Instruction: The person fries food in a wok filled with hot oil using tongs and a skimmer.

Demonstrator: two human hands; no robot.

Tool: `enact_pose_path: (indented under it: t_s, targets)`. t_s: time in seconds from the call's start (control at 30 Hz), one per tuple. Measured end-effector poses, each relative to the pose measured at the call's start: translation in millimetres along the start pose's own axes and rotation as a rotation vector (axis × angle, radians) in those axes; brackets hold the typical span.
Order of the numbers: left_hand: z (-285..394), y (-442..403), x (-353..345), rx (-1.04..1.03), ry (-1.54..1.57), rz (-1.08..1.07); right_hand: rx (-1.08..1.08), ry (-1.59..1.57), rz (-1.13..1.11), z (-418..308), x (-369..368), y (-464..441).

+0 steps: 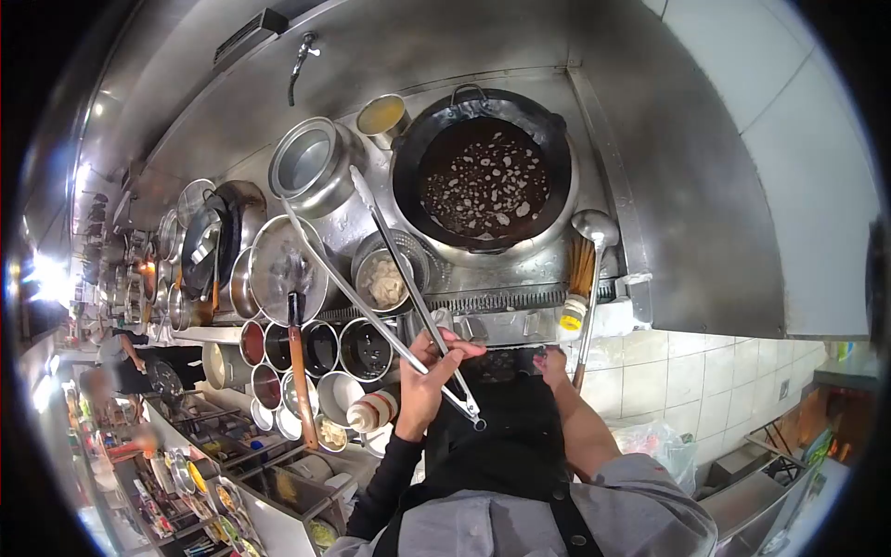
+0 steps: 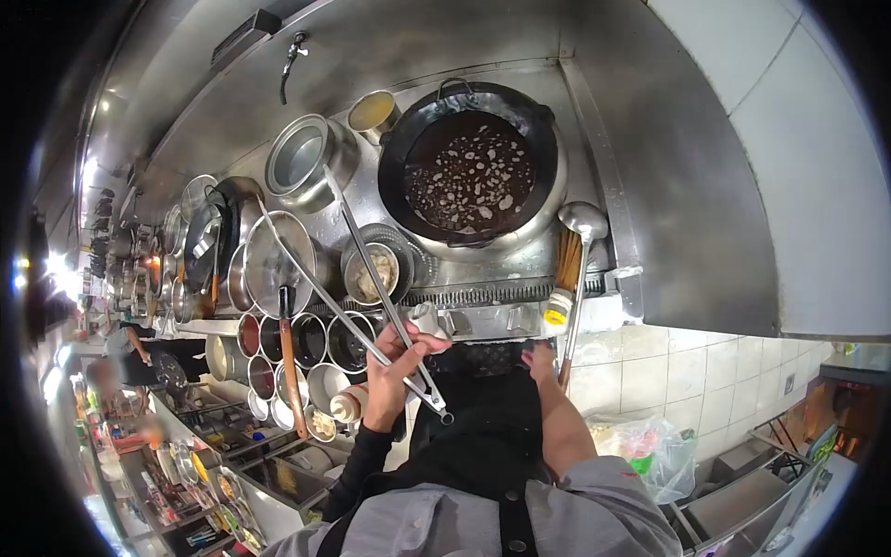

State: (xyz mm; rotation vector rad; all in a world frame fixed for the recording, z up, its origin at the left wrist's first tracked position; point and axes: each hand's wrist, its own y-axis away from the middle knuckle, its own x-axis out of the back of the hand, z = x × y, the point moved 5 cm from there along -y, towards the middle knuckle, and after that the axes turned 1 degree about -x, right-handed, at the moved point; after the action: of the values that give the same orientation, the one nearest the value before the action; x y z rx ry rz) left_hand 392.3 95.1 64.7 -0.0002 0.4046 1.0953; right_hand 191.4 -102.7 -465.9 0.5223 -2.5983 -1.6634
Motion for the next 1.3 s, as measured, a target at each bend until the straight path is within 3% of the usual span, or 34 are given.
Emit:
enact_pose_path:
  t_s: [0.07, 0.1, 0.17, 0.2, 0.23, 0.3, 0.4, 0.47, 0.53, 0.63, 0.67, 0.7, 0.77, 0.97, 1.0, 1.03, 1.1, 1.13, 1.27, 1.3]
  targets:
    - [-12.3, 15.5, 4.3, 0.042, -0.005, 0.017, 0.089, -0.165, 0.077, -6.0, -19.4, -19.1]
    - [-22.9, 26.1, 10.8, 0.058, -0.023, 0.028, 0.02, -0.205, 0.117, -10.1, -23.5, -32.3]
    - [-34.7, 42.3, 16.3, 0.119, -0.043, 0.08, 0.076, -0.487, 0.033, 6.0, -24.7, -61.5]
    - [-41.1, 47.5, 20.7, 0.13, -0.042, 0.091, -0.04, -0.548, 0.122, 14.4, -19.6, -69.8]
    - [-47.4, 54.0, 25.4, 0.143, -0.04, 0.1, 0.013, -0.517, 0.028, 29.4, -13.1, -93.2]
    - [-57.4, 58.2, 33.3, 0.16, -0.032, 0.119, 0.037, -0.414, 0.158, 27.6, -18.1, -83.8]
    - [-60.5, 56.4, 30.3, 0.157, -0.037, 0.121, -0.072, -0.165, -0.031, 40.6, -11.3, -54.0]
    - [-56.7, 53.6, 21.3, 0.133, -0.034, 0.111, -0.234, 0.313, 0.058, 23.5, -18.1, -3.0]
    - [-50.7, 49.2, 11.2, 0.093, -0.021, 0.051, -0.227, 0.641, -0.273, 1.3, -25.6, 52.3]
    - [-39.0, 45.5, -2.2, 0.029, -0.009, 0.008, 0.135, 1.068, -0.855, -57.5, -45.0, 166.4]
    - [-36.8, 44.3, -3.8, 0.009, -0.015, 0.0, 0.152, 1.198, -1.006, -79.1, -43.6, 205.1]
    - [-35.9, 43.5, -5.1, -0.006, -0.02, -0.008, 0.044, 1.333, -0.948, -95.5, -40.0, 240.9]
    - [-32.9, 38.0, -9.6, -0.052, -0.045, -0.022, 0.331, 1.611, -1.043, -140.2, -36.8, 309.9]
    - [-30.2, 26.4, -26.7, -0.094, -0.013, -0.046, 0.39, 1.62, -1.03, -203.8, 3.2, 377.5]
    - [-31.9, 27.4, -27.6, -0.074, 0.005, -0.047, 0.155, 1.629, -1.002, -208.2, 12.3, 377.0]
    - [-33.1, 25.8, -28.5, -0.057, 0.022, -0.051, 0.068, 1.645, -0.955, -216.8, 10.5, 387.1]
    - [-32.7, 24.5, -30.1, -0.098, 0.03, -0.082, 0.099, 1.522, -0.972, -220.3, 21.2, 389.7]
    - [-32.5, 23.9, -31.0, -0.112, 0.016, -0.086, 0.049, 1.45, -0.868, -222.3, 24.4, 397.8]
    - [-29.9, 24.5, -32.1, -0.114, -0.02, -0.075, 0.168, 1.79, -0.914, -211.0, 37.2, 392.1]
    - [-29.1, 23.9, -31.7, -0.122, -0.077, -0.067, 0.149, 1.728, -0.867, -209.4, 41.8, 389.0]
